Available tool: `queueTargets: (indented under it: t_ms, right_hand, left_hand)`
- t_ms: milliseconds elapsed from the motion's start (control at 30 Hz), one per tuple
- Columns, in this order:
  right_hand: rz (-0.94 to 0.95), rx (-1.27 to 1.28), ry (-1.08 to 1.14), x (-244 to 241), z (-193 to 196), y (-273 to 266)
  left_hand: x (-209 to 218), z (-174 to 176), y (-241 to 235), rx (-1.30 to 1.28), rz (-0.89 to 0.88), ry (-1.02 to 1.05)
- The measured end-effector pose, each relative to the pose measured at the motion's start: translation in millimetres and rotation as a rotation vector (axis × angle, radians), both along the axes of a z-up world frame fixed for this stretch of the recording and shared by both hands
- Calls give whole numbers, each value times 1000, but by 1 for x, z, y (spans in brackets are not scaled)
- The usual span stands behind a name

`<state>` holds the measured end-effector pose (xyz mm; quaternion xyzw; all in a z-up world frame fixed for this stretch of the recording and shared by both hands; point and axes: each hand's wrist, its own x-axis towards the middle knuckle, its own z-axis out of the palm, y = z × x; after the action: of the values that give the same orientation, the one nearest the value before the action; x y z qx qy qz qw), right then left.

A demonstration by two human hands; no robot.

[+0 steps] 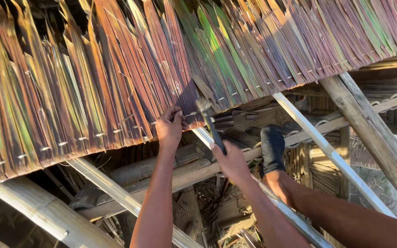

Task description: The person hammers nails into a thatched roof to secure palm-leaf mats to bamboo rafters. They repeatedly reach into a container to retrieve nails and drive them into the roof structure while standing on a ladder.

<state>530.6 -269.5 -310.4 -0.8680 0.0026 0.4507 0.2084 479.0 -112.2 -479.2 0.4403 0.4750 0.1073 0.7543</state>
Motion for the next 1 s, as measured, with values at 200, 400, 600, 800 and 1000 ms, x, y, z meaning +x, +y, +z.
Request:
queueTargets:
  t_ms: [200,400,600,800,1000]
  right_hand:
    - [104,128,-555,47,-75,28]
    - [37,133,-405,48,-109,21]
    - [-267,290,-65,72,-110,23]
    - [-43,200,-203,87,-69,30]
    - [81,233,-356,91,-39,48]
  left_hand:
    - [-10,-13,1,-113,37,-93]
    - [-11,-19,-7,-72,10,-83]
    - [-23,25,19,-61,-59,-100]
    - [-59,99,85,95,-26,-142]
    - [-80,145,107,383,-173,1]
